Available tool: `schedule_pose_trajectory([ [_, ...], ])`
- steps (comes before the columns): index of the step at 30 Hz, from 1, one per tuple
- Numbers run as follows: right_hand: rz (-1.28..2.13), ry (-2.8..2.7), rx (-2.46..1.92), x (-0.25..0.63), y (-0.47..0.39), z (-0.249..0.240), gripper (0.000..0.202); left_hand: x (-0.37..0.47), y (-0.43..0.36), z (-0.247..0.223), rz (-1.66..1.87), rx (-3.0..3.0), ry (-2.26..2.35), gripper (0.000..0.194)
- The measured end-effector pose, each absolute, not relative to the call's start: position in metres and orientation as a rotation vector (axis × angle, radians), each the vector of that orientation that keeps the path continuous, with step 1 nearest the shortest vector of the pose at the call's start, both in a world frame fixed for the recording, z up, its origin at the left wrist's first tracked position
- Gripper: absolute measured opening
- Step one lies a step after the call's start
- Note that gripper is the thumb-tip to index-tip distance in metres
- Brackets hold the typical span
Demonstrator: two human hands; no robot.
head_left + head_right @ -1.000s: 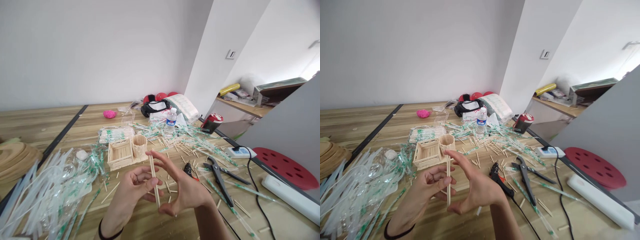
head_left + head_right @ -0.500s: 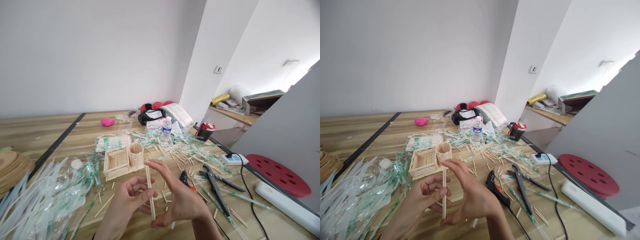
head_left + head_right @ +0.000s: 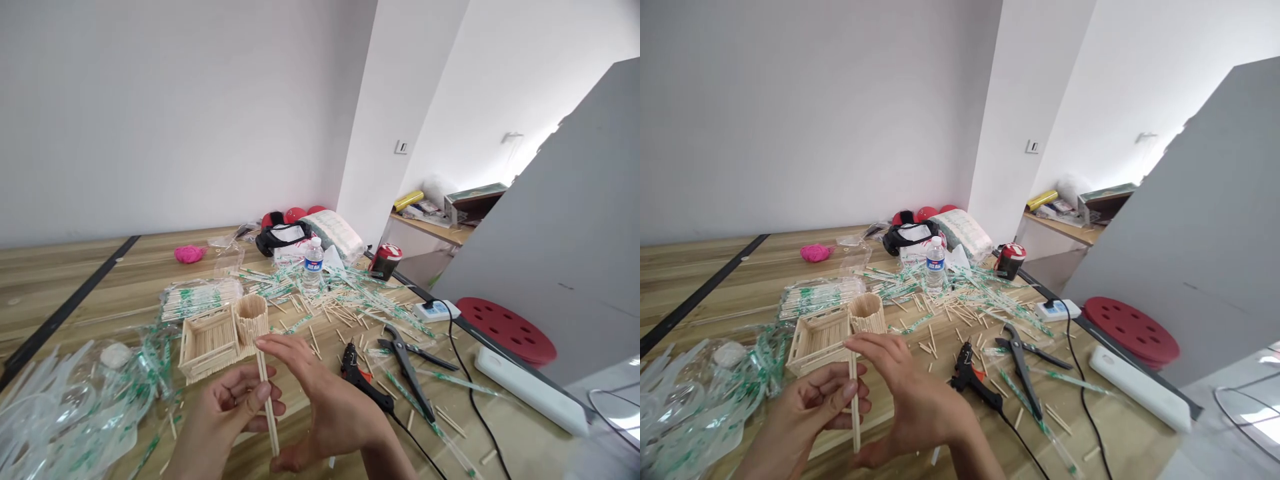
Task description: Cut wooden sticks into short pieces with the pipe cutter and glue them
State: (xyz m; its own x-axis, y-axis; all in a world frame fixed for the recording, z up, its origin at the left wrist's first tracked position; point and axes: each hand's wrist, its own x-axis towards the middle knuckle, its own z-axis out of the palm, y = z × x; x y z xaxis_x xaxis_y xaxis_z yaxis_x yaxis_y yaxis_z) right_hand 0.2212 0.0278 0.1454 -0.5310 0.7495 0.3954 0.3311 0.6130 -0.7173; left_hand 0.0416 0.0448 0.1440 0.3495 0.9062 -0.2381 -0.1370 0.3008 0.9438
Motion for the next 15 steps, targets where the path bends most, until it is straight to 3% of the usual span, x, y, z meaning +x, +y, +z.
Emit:
schedule_pose_trajectory([
  [4, 1.113, -2.166, -0.869, 0.252, 0.04, 0.133, 0.131, 0.035, 0.043, 0.149, 0.897, 1.013, 1.029, 0.03],
  [6, 1.148, -2.197, -1.164, 0.279, 0.061, 0.12, 0.108, 0.031, 0.041, 0.152, 0.925, 0.994, 1.065, 0.035],
  [8, 0.949, -2.149, -1.634, 0.307, 0.092, 0.105, 0.066, 0.029, 0.04, 0.154, 0.954, 0.969, 1.094, 0.039],
  [10, 0.769, -2.04, -1.866, 0.332, 0.124, 0.088, 0.046, 0.027, 0.04, 0.155, 0.975, 0.956, 1.101, 0.041],
  [15, 0.543, -1.884, -2.206, 0.382, 0.173, 0.056, 0.032, 0.025, 0.04, 0.157, 0.973, 0.948, 1.1, 0.042],
])
